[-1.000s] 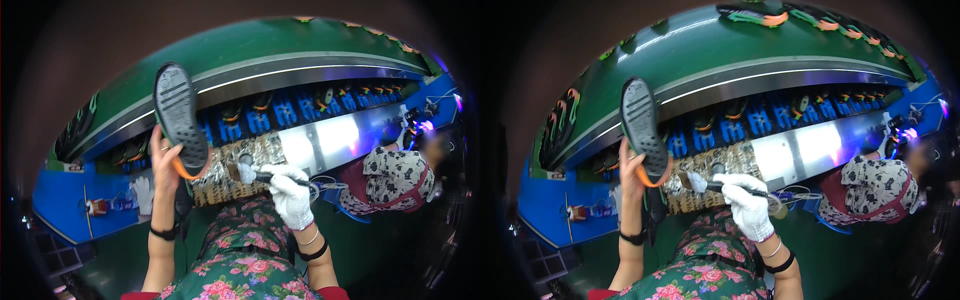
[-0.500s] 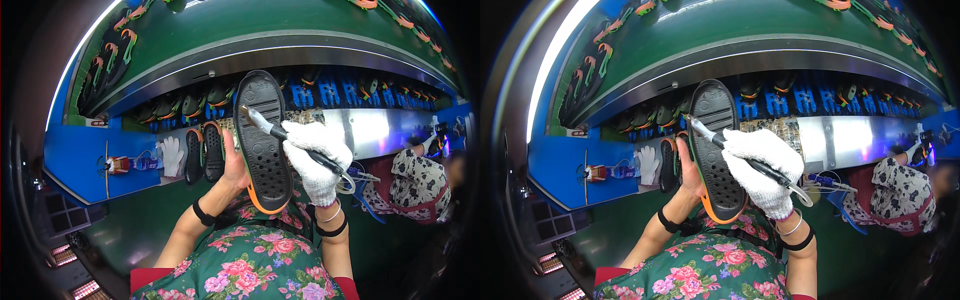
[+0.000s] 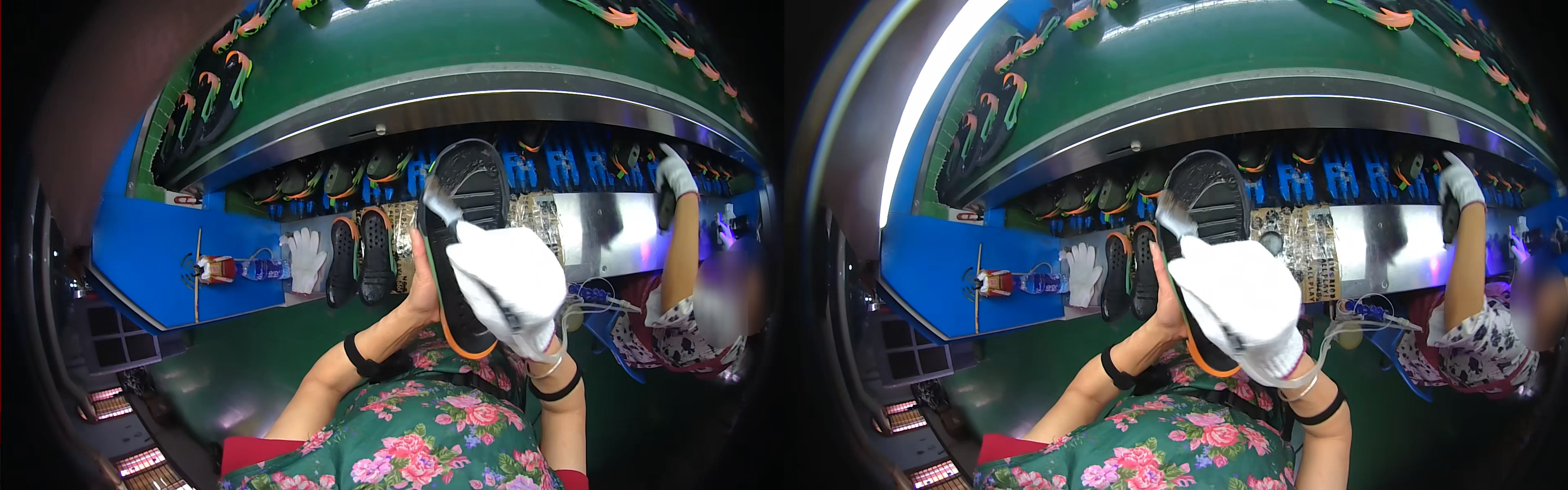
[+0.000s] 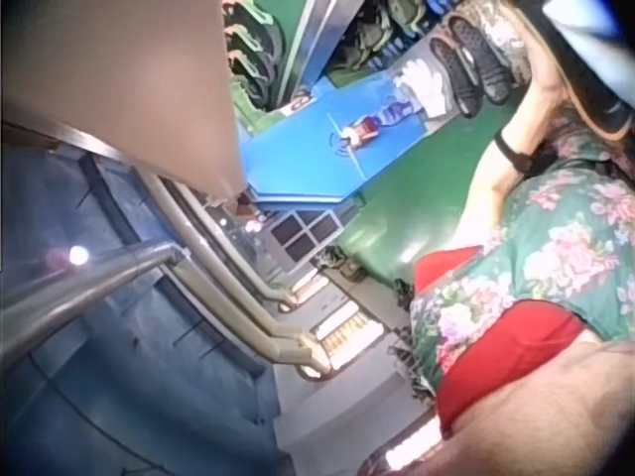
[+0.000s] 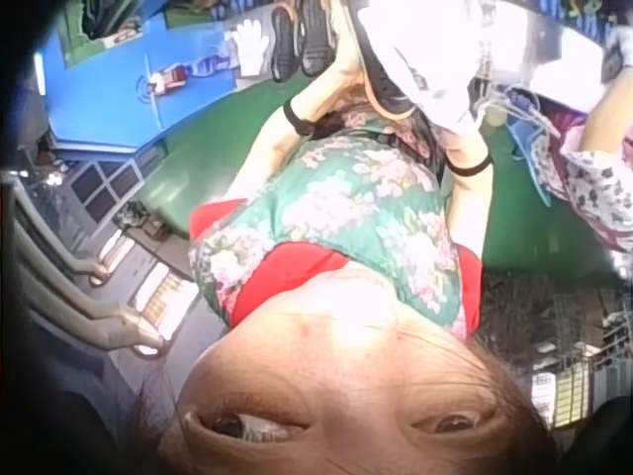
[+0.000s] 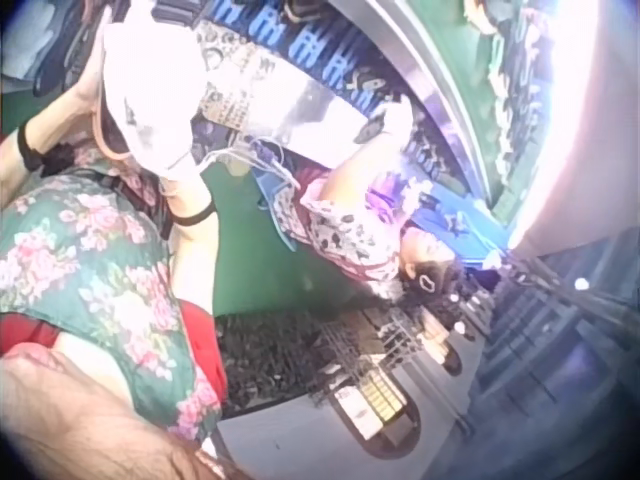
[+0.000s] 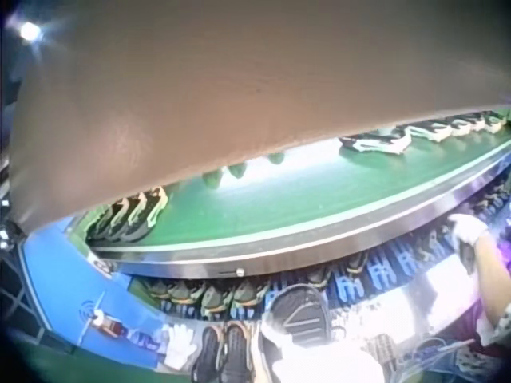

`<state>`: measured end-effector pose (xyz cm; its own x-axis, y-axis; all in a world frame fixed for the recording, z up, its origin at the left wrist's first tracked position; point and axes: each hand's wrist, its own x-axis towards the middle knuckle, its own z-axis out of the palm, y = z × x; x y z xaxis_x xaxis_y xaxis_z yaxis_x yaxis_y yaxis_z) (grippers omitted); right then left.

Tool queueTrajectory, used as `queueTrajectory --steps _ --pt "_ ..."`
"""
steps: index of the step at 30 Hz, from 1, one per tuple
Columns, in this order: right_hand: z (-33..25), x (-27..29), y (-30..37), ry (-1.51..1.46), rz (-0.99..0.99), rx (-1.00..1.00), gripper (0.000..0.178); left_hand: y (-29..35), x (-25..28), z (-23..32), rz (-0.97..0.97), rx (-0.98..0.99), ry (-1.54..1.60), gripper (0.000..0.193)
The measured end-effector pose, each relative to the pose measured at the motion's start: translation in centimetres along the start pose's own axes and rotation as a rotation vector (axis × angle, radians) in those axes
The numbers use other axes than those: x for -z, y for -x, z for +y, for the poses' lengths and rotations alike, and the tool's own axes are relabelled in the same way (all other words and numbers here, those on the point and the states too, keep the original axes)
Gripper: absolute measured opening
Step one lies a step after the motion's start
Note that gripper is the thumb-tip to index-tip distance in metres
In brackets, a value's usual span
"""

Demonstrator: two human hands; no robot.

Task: The person picks up a shoe sole from a rack, applies a liquid to its bottom surface using a brush, and then places it back on the rack. This process is repeated for several more shoe soles throughout the video.

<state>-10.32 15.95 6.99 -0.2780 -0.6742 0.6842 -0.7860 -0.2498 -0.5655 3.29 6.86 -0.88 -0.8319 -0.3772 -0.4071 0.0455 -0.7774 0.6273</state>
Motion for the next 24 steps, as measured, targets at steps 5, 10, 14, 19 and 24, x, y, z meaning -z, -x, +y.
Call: queueTrajectory --steps 5,10,14,19,24 --pt "0.4 0.0 0.0 -0.154 0.23 -0.334 0.03 -0.6 0.3 0.1 -0.608 -0.065 0.728 0.112" --pt "-0.4 -0.2 0.3 -0.066 -0.04 0.013 0.037 -0.1 1.7 0.5 -0.114 -0.052 0.08 0.107" --pt "-0.5 -0.1 0.6 -0.208 0.18 -0.31 0.02 -1.7 2.8 -0.6 -0.193 -0.238 0.377 0.097" --pt "-1.2 -1.1 1.5 -0.171 -0.111 -0.071 0.042 -2.2 4.2 -1.3 -0.294 -0.117 0.305 0.105" --pt "-1.1 -1.6 2.3 -0.237 -0.015 -0.112 0.039 -2.6 5.4 -1.8 -0.296 -0.114 0.273 0.112"
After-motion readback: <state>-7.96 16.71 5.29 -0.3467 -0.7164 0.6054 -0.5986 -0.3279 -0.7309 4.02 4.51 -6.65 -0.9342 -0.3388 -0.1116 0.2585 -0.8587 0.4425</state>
